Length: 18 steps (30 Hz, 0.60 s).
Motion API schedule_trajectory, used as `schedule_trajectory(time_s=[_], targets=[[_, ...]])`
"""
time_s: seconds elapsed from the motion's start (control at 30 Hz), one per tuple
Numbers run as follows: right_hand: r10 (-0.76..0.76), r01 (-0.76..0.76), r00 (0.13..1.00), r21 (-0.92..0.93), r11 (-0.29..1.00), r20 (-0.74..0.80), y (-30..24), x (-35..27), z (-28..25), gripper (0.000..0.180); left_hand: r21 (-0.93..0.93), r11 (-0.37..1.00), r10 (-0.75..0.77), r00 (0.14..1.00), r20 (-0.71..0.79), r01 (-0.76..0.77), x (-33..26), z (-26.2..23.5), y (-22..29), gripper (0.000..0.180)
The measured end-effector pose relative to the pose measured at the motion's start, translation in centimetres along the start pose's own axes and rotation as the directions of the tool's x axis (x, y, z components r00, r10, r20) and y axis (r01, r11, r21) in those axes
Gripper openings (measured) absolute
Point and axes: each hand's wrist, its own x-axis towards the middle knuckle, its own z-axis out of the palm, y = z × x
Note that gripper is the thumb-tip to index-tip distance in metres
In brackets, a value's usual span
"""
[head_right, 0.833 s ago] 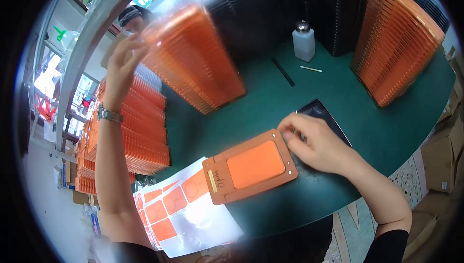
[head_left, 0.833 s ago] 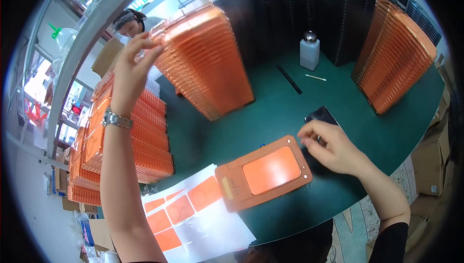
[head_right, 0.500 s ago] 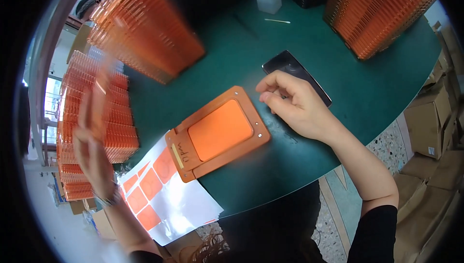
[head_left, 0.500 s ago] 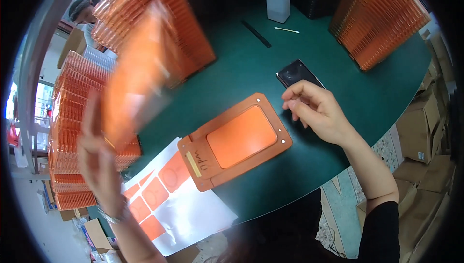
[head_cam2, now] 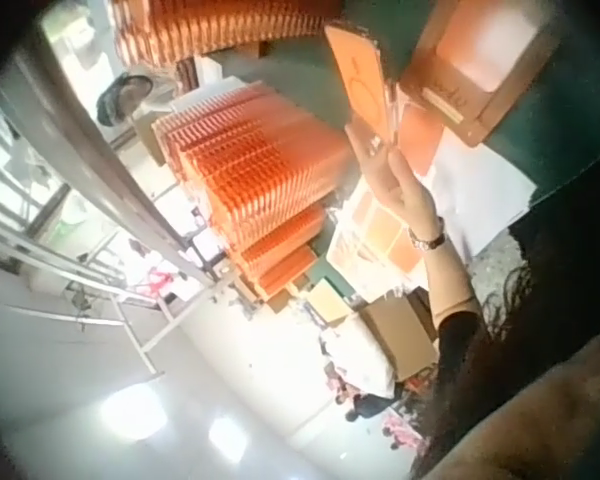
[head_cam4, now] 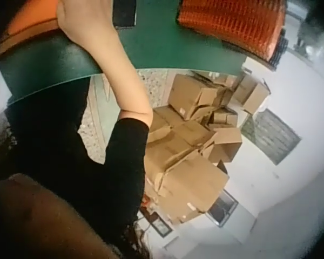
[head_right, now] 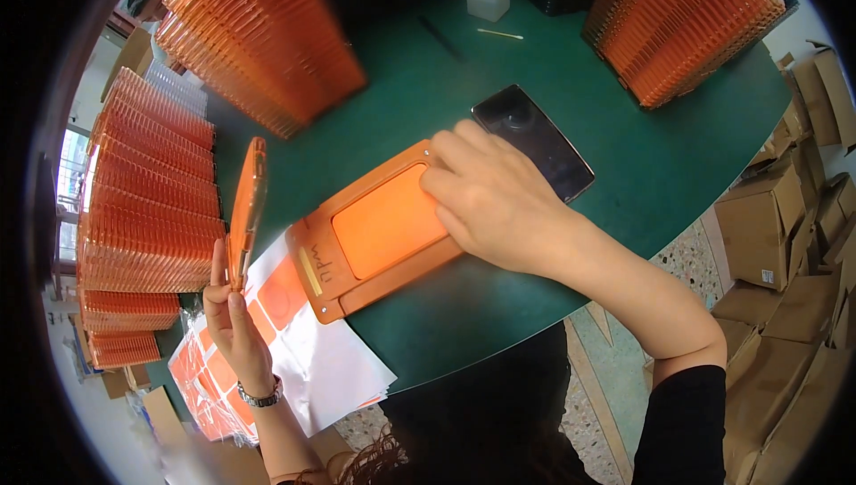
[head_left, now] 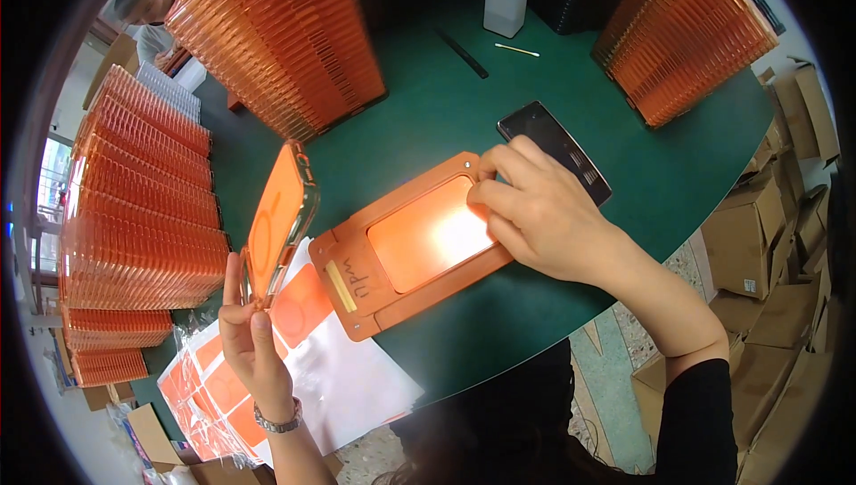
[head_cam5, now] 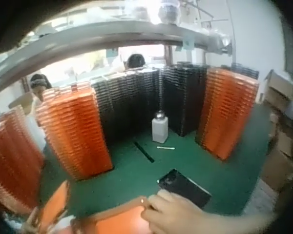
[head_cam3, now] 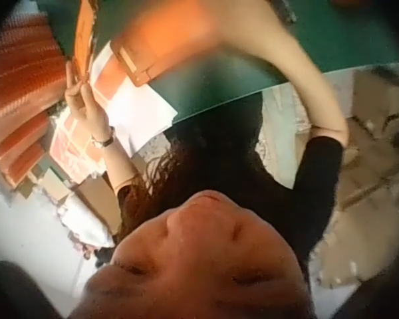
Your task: Peeling stickers and applying them into clear phone case shells using a specialized placement jig.
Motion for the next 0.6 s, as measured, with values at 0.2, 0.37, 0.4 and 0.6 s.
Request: schedule_trajectory(time_s=[0.2,0.37,0.4,0.6], targets=[[0.086,-0.092,0.989,0.042,0.995,0.119,0.1,1.6,-0.3,0.007,-0.028,0.999,0.039,0.999,0.004,-0.039,-0.9,-0.2,0.0,0.010],[0.181,-0.206,0.957,0.092,0.974,0.225,1.2,3.8,0.1,0.017,-0.036,0.999,0.040,0.998,0.051,-0.038,-0.6,1.6,0.5,0.008],[0.182,-0.207,0.957,0.091,0.974,0.227,1.5,4.0,0.0,0.017,-0.001,0.999,0.054,0.995,0.081,-0.054,-0.8,2.0,0.7,0.008],[0.492,-0.538,0.842,0.403,0.741,0.220,3.6,2.4,-0.5,0.024,0.302,0.929,0.120,0.945,0.306,-0.215,-0.9,5.1,1.2,0.012]])
